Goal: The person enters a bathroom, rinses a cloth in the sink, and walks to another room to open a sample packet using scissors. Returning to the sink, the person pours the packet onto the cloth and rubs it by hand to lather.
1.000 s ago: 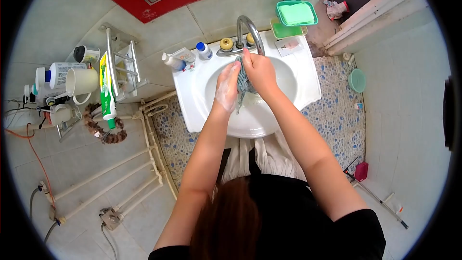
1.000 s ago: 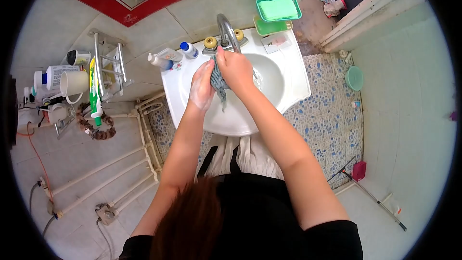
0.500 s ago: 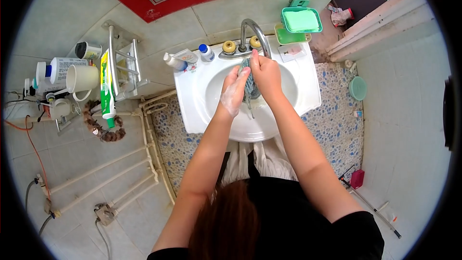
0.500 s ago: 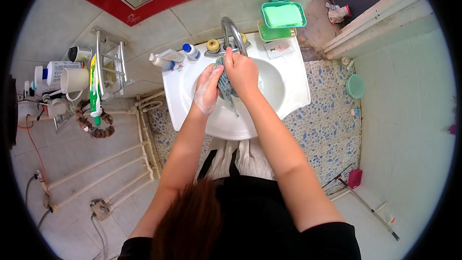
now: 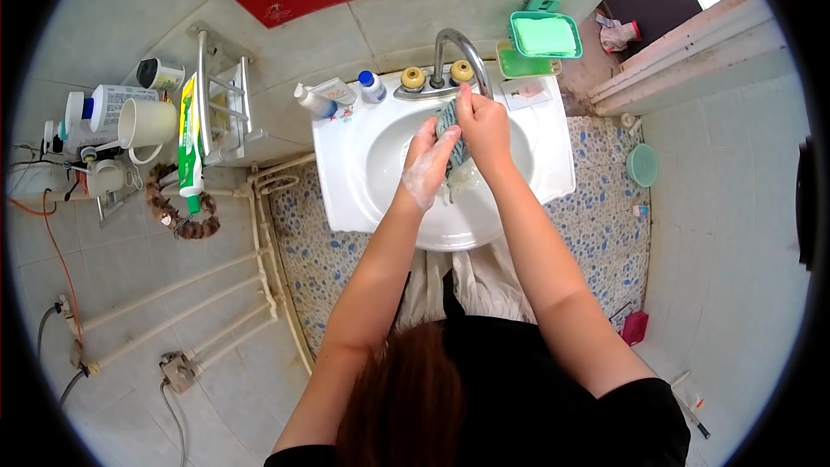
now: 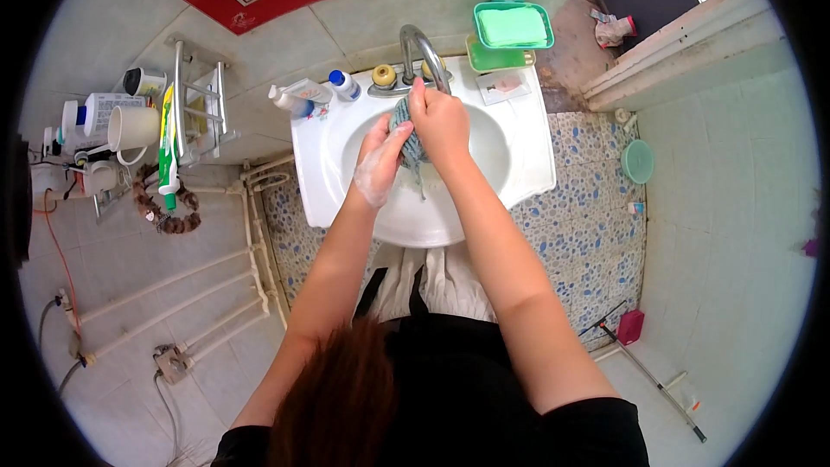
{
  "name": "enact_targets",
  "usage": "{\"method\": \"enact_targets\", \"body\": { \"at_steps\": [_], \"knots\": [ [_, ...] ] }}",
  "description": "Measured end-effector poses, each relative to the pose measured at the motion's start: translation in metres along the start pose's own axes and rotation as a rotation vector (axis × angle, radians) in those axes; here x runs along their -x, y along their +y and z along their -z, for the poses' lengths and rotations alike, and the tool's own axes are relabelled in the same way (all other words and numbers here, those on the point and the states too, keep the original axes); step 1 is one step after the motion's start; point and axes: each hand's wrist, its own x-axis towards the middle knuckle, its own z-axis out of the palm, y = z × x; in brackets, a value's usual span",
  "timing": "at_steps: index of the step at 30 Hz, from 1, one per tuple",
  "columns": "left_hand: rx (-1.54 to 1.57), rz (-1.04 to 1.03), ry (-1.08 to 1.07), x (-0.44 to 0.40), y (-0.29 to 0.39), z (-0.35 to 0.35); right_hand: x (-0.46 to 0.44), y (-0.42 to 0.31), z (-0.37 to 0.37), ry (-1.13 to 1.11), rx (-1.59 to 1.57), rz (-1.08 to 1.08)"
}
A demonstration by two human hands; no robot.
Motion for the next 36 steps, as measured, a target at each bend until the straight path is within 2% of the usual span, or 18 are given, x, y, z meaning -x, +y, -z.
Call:
{"method": "enact_targets", "body": {
  "at_steps": [5, 8, 11, 12, 13, 15, 16, 19, 20, 22, 23, 25, 27, 28, 31, 32, 35, 36],
  "knots": [
    [0.045, -0.045, 0.032, 0.003, -0.012, 0.004, 0.005, -0.001, -0.002, 0.009, -0.025, 0.014],
    [-0.169, -0.086, 0.233, 0.005, -0.024, 0.016, 0.012, -0.007, 0.001, -0.106, -0.064, -0.068],
    [0.082, -0.237, 0.345, 0.001, -0.026, 0.023, 0.026, -0.002, -0.005, -0.160, -0.238, 0.032],
    [0.026, -0.321, 0.371, 0.000, -0.024, 0.023, 0.035, -0.009, -0.009, -0.156, -0.343, 0.082],
    [0.144, -0.279, 0.356, -0.002, -0.026, 0.024, 0.044, -0.014, -0.010, -0.205, -0.239, 0.100],
    [0.378, -0.195, 0.322, -0.007, -0.035, 0.031, 0.062, -0.032, -0.016, -0.152, -0.124, 0.307],
    [0.603, -0.069, 0.155, -0.008, -0.036, 0.040, 0.059, -0.029, -0.019, -0.110, -0.073, 0.334],
    [0.124, -0.152, 0.482, 0.009, -0.009, 0.002, 0.039, -0.022, -0.028, -0.024, 0.034, 0.342],
    [0.041, -0.196, 0.419, 0.008, -0.012, 0.007, 0.033, -0.024, -0.028, -0.022, 0.039, 0.298],
    [0.173, -0.035, 0.313, 0.002, -0.016, 0.028, 0.040, -0.030, -0.032, -0.010, 0.016, 0.310],
    [0.239, 0.045, 0.262, -0.003, -0.022, 0.045, 0.054, -0.035, -0.038, 0.022, 0.214, 0.519],
    [0.167, -0.005, 0.259, -0.008, -0.019, 0.052, 0.060, -0.044, -0.032, -0.019, 0.008, 0.524],
    [0.141, -0.053, 0.533, 0.003, -0.019, 0.022, 0.038, -0.032, -0.031, -0.040, 0.085, 0.383],
    [0.026, -0.087, 0.472, 0.007, -0.019, 0.024, 0.030, -0.028, -0.031, -0.048, 0.122, 0.315],
    [-0.109, -0.094, 0.335, 0.009, -0.022, 0.040, 0.049, -0.032, -0.034, 0.024, 0.067, 0.425],
    [0.191, 0.036, 0.188, -0.006, -0.038, 0.065, 0.051, -0.031, -0.035, 0.021, 0.082, 0.453],
    [0.252, 0.026, 0.366, 0.010, -0.009, 0.030, 0.049, -0.026, -0.037, 0.026, 0.131, 0.531],
    [-0.013, -0.019, 0.378, 0.016, -0.011, 0.028, 0.032, -0.025, -0.033, 0.028, 0.181, 0.364]
  ]
}}
